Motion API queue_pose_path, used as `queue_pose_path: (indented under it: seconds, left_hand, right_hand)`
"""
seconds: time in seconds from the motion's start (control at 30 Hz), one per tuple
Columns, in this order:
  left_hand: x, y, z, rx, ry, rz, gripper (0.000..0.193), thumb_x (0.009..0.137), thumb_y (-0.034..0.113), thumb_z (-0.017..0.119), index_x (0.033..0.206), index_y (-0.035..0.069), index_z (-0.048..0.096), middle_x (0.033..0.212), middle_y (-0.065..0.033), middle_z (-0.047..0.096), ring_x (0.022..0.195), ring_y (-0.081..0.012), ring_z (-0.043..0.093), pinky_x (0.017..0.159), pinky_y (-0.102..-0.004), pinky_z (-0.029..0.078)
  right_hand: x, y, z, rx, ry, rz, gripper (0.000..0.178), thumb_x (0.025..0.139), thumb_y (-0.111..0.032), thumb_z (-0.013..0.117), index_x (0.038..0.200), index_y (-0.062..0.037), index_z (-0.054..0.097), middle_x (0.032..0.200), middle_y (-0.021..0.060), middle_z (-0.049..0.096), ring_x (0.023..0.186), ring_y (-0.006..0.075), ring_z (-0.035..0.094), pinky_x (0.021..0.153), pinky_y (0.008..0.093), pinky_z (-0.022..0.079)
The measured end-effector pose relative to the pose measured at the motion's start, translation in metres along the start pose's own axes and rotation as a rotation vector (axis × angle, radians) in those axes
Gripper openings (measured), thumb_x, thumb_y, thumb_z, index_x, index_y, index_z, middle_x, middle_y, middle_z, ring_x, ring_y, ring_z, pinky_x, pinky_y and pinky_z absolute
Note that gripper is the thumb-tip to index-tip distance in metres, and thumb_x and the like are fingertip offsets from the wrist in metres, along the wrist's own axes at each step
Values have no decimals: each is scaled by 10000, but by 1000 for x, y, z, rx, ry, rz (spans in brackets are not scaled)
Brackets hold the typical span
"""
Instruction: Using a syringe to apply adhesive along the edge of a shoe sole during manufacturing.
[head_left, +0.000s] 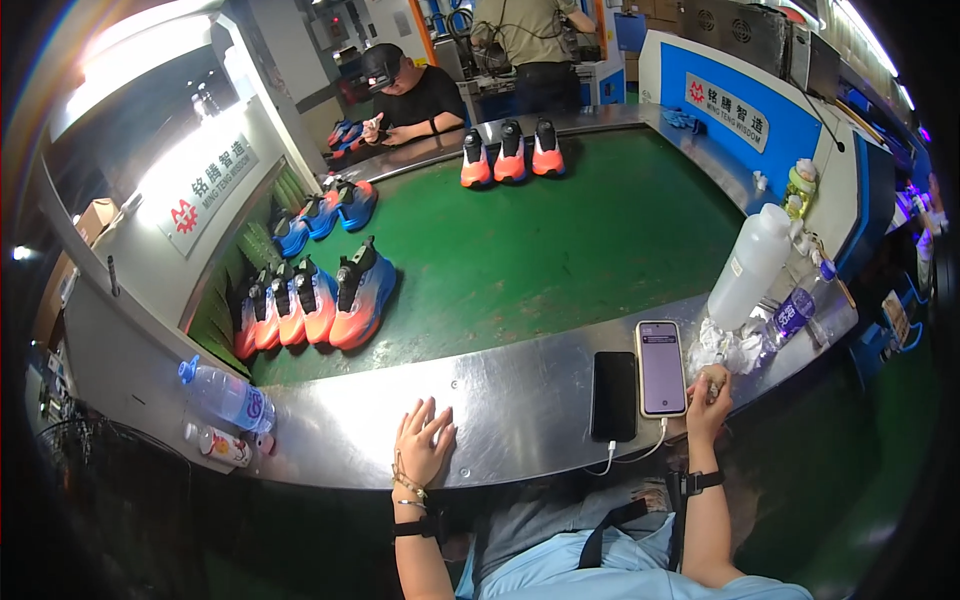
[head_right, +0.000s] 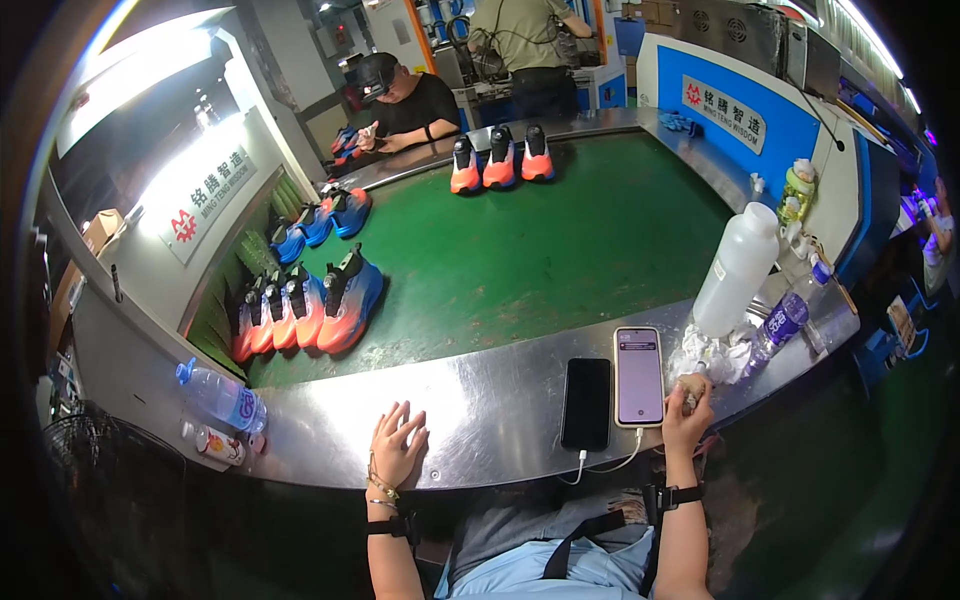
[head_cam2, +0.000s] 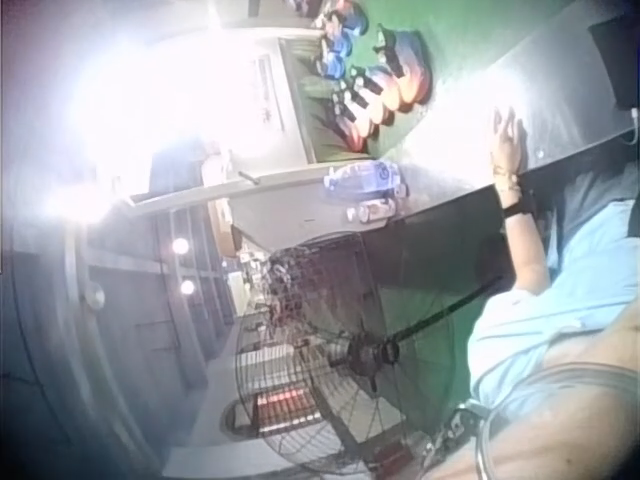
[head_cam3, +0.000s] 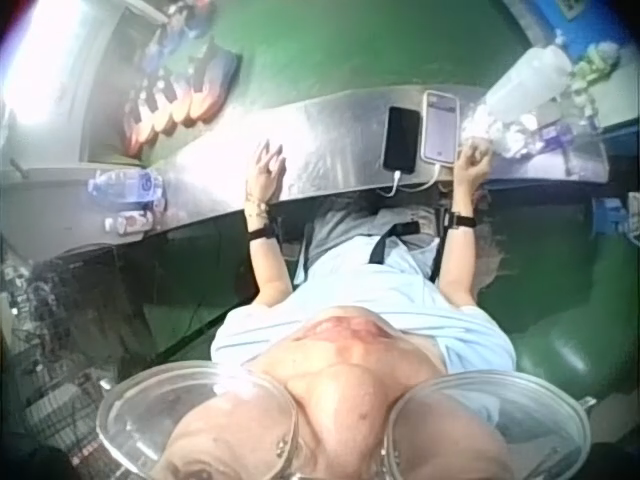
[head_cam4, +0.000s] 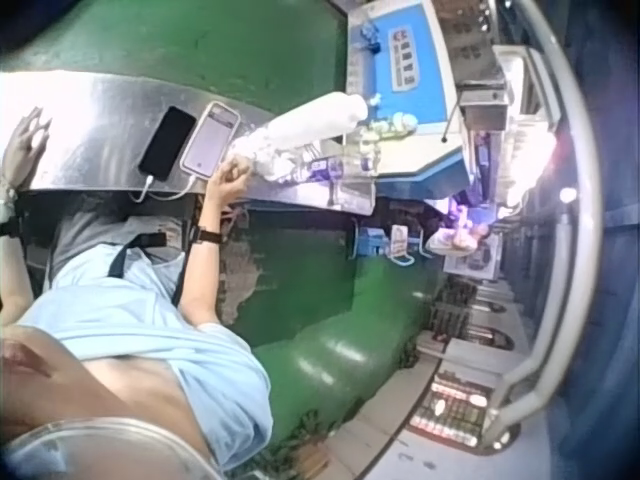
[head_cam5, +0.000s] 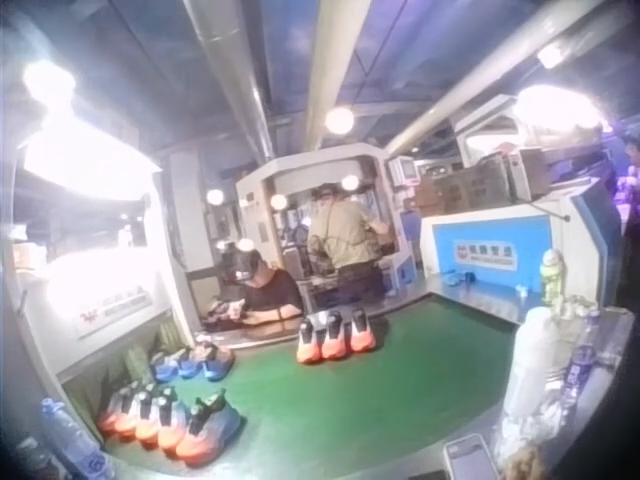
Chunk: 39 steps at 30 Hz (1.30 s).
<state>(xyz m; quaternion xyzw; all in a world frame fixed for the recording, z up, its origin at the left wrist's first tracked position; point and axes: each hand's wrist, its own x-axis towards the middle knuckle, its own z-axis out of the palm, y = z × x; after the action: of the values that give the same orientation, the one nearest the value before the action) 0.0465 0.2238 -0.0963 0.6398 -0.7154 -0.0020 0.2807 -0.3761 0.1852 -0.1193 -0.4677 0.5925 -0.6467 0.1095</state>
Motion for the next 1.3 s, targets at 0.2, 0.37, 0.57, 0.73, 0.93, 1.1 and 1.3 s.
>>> queue_pose_path:
  seconds: [0.2, 0.37, 0.57, 0.73, 0.93, 1.1, 1.3]
  left_hand:
    - [-2, -2, 0, 8, 4, 1, 266, 768, 198, 614, 1027, 144, 638, 1211, -120, 510, 1173, -297, 427, 989, -431, 302]
    - [-1, -1, 1, 5, -4, -9, 287, 768, 208, 618, 1045, 133, 627, 1210, -118, 511, 1176, -293, 426, 993, -430, 298]
    - [-2, -7, 6, -2, 49, -22, 320, 782, 211, 610, 1072, 76, 594, 1180, -125, 530, 1159, -278, 448, 978, -440, 321]
    - [-1, -6, 4, -233, 144, -194, 170, 763, 109, 624, 919, 44, 604, 983, -116, 613, 1027, -275, 551, 860, -347, 440]
    - [-2, 0, -5, -294, 166, -179, 64, 752, 73, 621, 797, 35, 597, 879, -115, 626, 837, -265, 612, 708, -325, 487]
    - [-12, -5, -4, -243, 217, -142, 39, 747, 75, 615, 769, 43, 605, 798, -89, 631, 744, -251, 619, 656, -308, 489]
    - [-12, -4, -6, -226, 204, -187, 36, 738, 66, 603, 744, 60, 638, 756, -77, 627, 705, -235, 616, 635, -301, 489]
  right_hand:
    - [1, -1, 0, 6, -1, -40, 182, 843, -121, 524, 969, 6, 493, 659, 52, 543, 531, 120, 539, 497, 255, 437]
    - [0, -1, 0, -3, -5, -29, 182, 843, -121, 524, 971, 4, 493, 677, 54, 544, 531, 122, 541, 499, 257, 437]
    - [0, 4, 0, 24, -16, -17, 188, 840, -128, 526, 974, 0, 493, 683, 59, 545, 528, 127, 543, 500, 259, 439]
    - [1, 5, 1, 20, -7, -27, 198, 833, -128, 530, 975, 4, 494, 683, 66, 550, 527, 135, 548, 502, 263, 441]
    - [2, 12, -2, 18, -27, 10, 207, 835, -140, 528, 979, 4, 491, 678, 71, 550, 524, 142, 548, 487, 271, 440]
    - [0, 6, 0, -13, -35, -48, 197, 834, -139, 530, 961, 6, 488, 660, 73, 539, 516, 149, 546, 482, 275, 439]
    - [1, 7, 0, -26, -21, -87, 175, 846, -132, 508, 949, 7, 488, 629, 67, 532, 502, 138, 534, 473, 268, 423]
